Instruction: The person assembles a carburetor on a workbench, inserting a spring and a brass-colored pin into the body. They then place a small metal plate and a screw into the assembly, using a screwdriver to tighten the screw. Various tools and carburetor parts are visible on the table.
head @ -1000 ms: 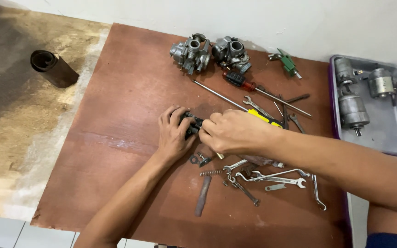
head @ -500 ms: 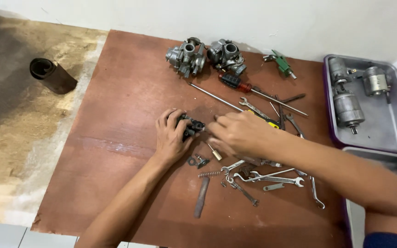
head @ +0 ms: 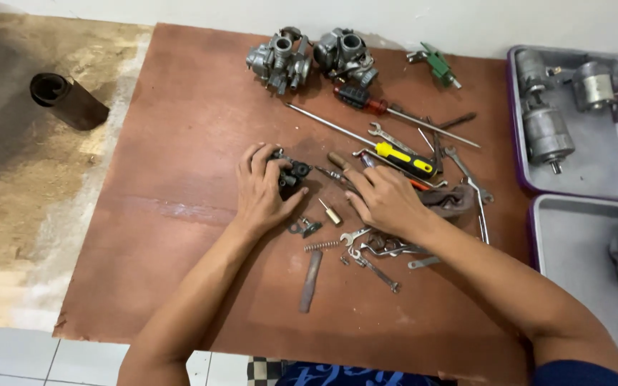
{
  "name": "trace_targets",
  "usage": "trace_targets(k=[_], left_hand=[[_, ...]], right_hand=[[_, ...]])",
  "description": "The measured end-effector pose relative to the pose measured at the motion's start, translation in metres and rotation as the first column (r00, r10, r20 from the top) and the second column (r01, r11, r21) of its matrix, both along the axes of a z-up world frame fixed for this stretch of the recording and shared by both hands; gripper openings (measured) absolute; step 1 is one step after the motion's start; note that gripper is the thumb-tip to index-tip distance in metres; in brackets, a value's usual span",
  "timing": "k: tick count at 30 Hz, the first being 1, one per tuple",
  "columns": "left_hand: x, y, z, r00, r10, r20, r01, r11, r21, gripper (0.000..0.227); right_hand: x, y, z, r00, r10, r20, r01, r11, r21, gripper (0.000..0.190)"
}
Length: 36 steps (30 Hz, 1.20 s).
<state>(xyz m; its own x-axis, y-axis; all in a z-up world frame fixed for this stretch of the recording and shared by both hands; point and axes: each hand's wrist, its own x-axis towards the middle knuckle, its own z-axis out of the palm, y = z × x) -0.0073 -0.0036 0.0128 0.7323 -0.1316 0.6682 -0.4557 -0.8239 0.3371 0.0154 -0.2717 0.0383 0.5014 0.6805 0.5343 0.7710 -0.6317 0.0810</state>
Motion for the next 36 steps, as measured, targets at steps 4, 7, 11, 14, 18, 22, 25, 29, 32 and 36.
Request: trace_targets(k=[4, 7, 11, 14, 18, 22, 25, 29, 32, 36], left_hand=[[0.0, 0.003, -0.002, 1.0, -0.011, -0.02, 0.011, 1.0, 0.019, 0.062], [0.002, 0.009, -0.006, 0.998, -0.056, -0.02, 0.056, 0.998, 0.018, 0.064], [0.008, 0.017, -0.01, 0.98, -0.195, -0.032, 0.192, 0.979, -0.069, 0.08], [0.009, 0.022, -0.007, 0.959, -0.283, -0.013, 0.276, 0.945, -0.176, 0.094], [0.006, 0.025, -0.001, 0.946, -0.323, 0.02, 0.318, 0.915, -0.25, 0.106], [0.01, 0.027, -0.007, 0.932, -0.363, 0.007, 0.35, 0.893, -0.282, 0.109], [0.011, 0.028, -0.009, 0.928, -0.373, 0.005, 0.358, 0.887, -0.292, 0.112], [0.014, 0.033, -0.014, 0.932, -0.363, -0.006, 0.343, 0.888, -0.306, 0.111], [0.009, 0.031, -0.008, 0.925, -0.379, -0.003, 0.358, 0.877, -0.321, 0.104], [0.008, 0.03, -0.004, 0.932, -0.361, 0.018, 0.346, 0.876, -0.335, 0.086]], right_hand=[[0.002, -0.009, -0.016, 0.998, -0.039, -0.038, 0.038, 0.998, -0.05, 0.034], [0.002, -0.014, -0.028, 0.997, -0.04, -0.073, 0.036, 0.998, -0.058, 0.033], [0.001, -0.017, -0.028, 0.99, -0.036, -0.139, 0.034, 0.999, -0.013, 0.038], [-0.001, -0.019, -0.03, 0.976, -0.056, -0.211, 0.061, 0.998, 0.015, 0.041], [-0.004, -0.018, -0.026, 0.96, -0.059, -0.273, 0.079, 0.995, 0.065, 0.041], [-0.007, -0.021, -0.028, 0.952, -0.079, -0.296, 0.106, 0.991, 0.078, 0.04], [-0.011, -0.027, -0.032, 0.95, -0.072, -0.302, 0.112, 0.987, 0.117, 0.041], [-0.011, -0.03, -0.036, 0.942, -0.066, -0.33, 0.131, 0.975, 0.179, 0.042], [-0.013, -0.034, -0.038, 0.935, -0.034, -0.354, 0.136, 0.954, 0.267, 0.04], [-0.015, -0.036, -0.03, 0.915, 0.052, -0.399, 0.148, 0.879, 0.454, 0.031]])
